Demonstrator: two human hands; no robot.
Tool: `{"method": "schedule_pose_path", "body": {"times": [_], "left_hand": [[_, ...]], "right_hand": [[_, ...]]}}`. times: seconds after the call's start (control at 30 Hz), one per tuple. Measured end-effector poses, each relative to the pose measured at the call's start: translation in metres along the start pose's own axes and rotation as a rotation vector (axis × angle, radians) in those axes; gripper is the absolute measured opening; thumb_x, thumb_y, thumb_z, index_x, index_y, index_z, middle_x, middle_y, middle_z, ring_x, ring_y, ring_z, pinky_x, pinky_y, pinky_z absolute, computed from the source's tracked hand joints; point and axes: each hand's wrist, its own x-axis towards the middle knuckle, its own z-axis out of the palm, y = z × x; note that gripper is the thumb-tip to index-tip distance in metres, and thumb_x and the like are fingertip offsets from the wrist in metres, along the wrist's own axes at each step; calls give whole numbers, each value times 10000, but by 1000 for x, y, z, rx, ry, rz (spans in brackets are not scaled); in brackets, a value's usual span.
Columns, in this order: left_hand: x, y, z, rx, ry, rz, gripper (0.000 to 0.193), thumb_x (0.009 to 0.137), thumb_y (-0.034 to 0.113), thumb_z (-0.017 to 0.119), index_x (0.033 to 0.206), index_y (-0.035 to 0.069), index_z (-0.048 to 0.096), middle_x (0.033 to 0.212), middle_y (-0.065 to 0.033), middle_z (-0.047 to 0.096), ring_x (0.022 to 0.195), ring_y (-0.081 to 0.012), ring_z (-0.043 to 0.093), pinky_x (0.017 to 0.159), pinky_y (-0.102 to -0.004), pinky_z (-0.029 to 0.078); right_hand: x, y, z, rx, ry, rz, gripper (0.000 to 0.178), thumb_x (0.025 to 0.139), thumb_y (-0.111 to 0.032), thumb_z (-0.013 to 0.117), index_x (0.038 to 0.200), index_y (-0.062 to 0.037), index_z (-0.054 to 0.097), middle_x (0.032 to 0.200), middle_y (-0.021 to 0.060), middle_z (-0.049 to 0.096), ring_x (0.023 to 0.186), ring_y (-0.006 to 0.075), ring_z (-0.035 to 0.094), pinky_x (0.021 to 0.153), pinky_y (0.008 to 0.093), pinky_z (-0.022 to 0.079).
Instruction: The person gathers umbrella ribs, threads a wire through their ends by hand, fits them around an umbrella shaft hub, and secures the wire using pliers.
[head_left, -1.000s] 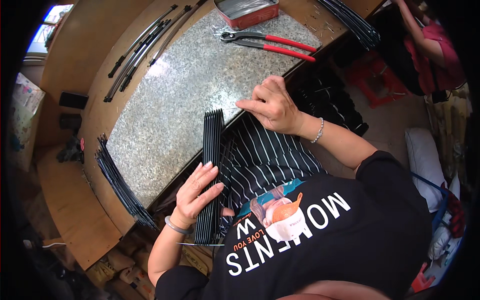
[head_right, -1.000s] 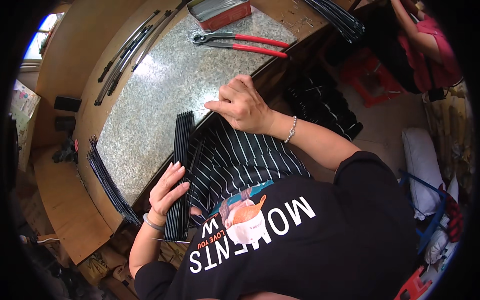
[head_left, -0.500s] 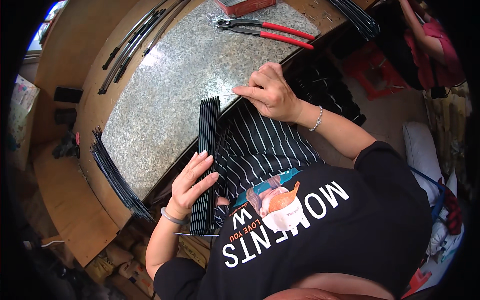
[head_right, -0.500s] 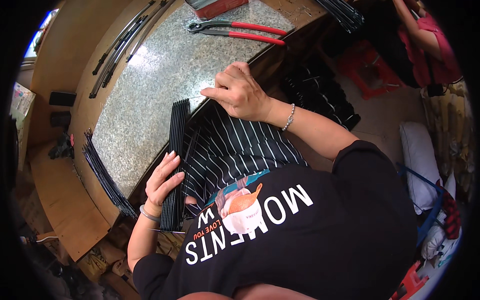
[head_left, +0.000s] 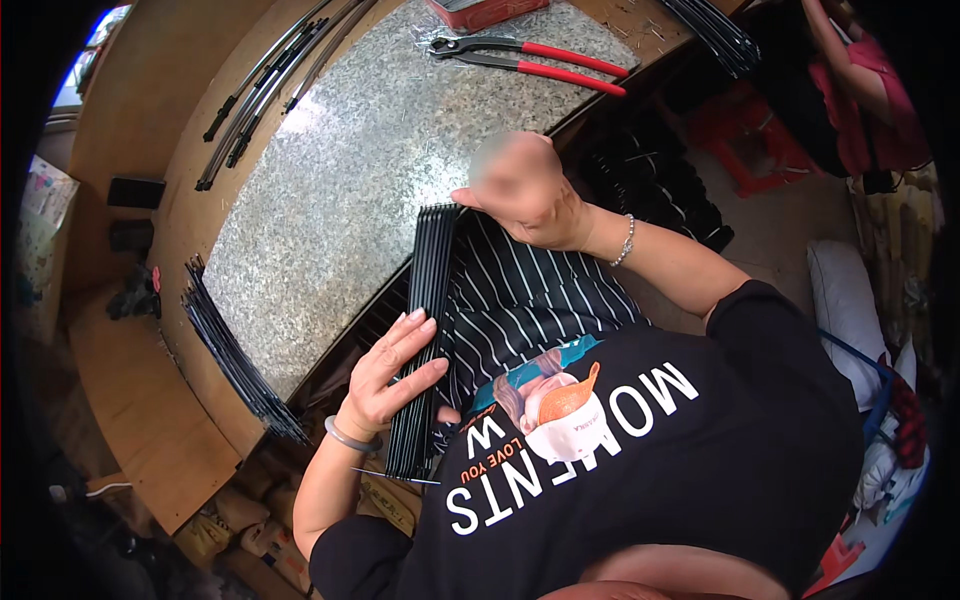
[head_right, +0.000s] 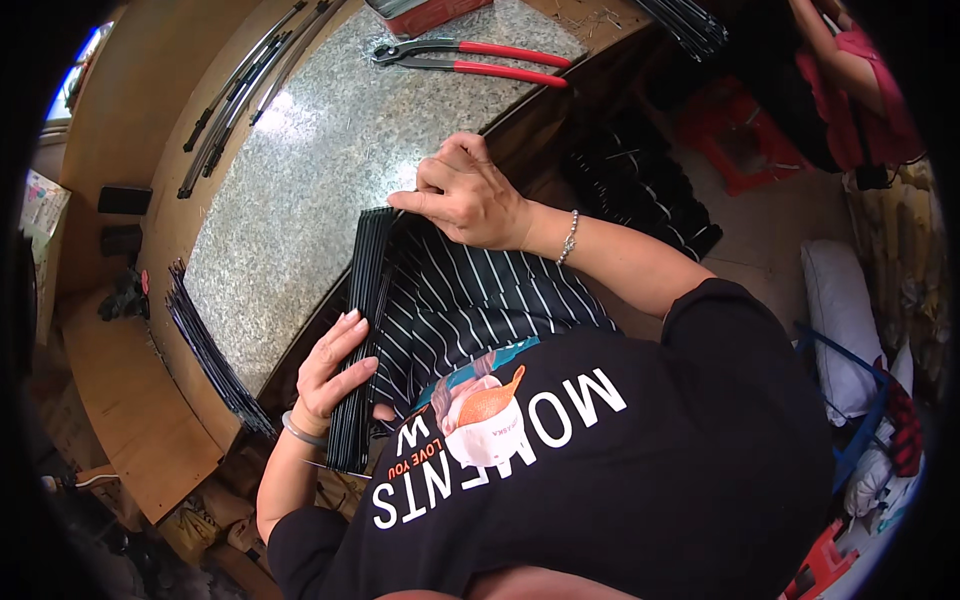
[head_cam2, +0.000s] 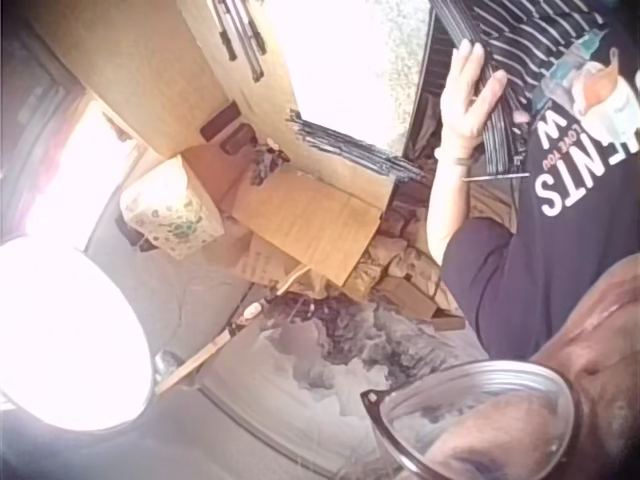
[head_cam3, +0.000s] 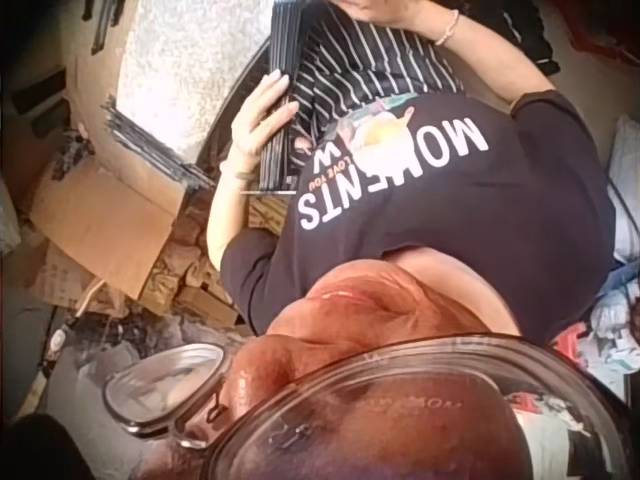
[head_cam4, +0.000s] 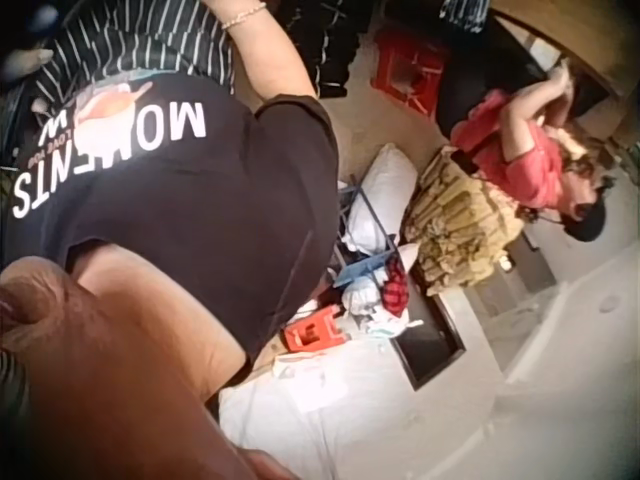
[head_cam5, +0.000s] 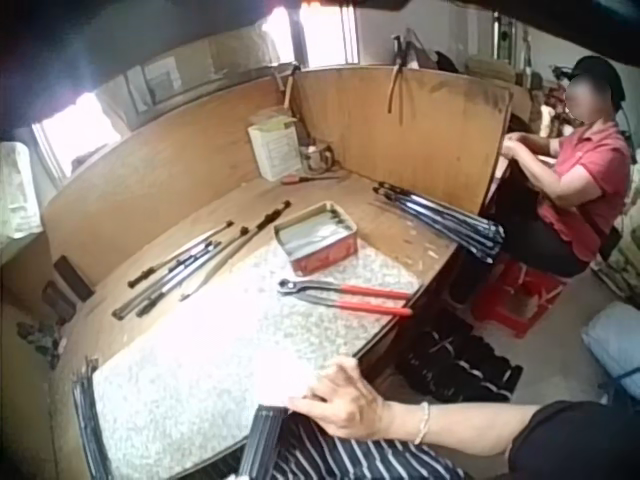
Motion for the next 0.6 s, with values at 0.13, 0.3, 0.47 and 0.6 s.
{"method": "schedule_pose_path", "body": {"times": [0.13,0.3,0.47,0.6], "left_hand": [[4,-3,-1,14,-64,51,296,745,229,620,980,52,644,1149,-227,557,1093,-392,536,935,-472,437],[16,2,-13,31,-32,88,248,795,219,601,957,37,649,1119,-229,573,1078,-390,547,919,-465,452],[50,15,-48,-183,289,40,246,838,239,597,929,18,656,1080,-224,594,1063,-367,563,897,-458,467],[119,18,-51,-511,202,-151,376,806,325,652,964,-17,645,1070,-192,613,1107,-337,530,951,-454,402]], "right_hand": [[-1,-5,10,-58,-9,-40,320,727,-91,648,1038,-166,654,823,-11,465,822,169,425,886,354,297],[17,-14,-7,-83,-159,-30,408,700,-102,664,1100,-114,584,900,34,478,886,207,425,887,368,321],[54,-18,-57,568,-291,98,412,736,-192,698,1093,-54,544,945,81,549,936,233,504,860,371,398],[77,-54,-58,1290,-595,277,349,831,-195,651,1109,-19,535,1008,110,600,969,190,575,852,333,461]]}}
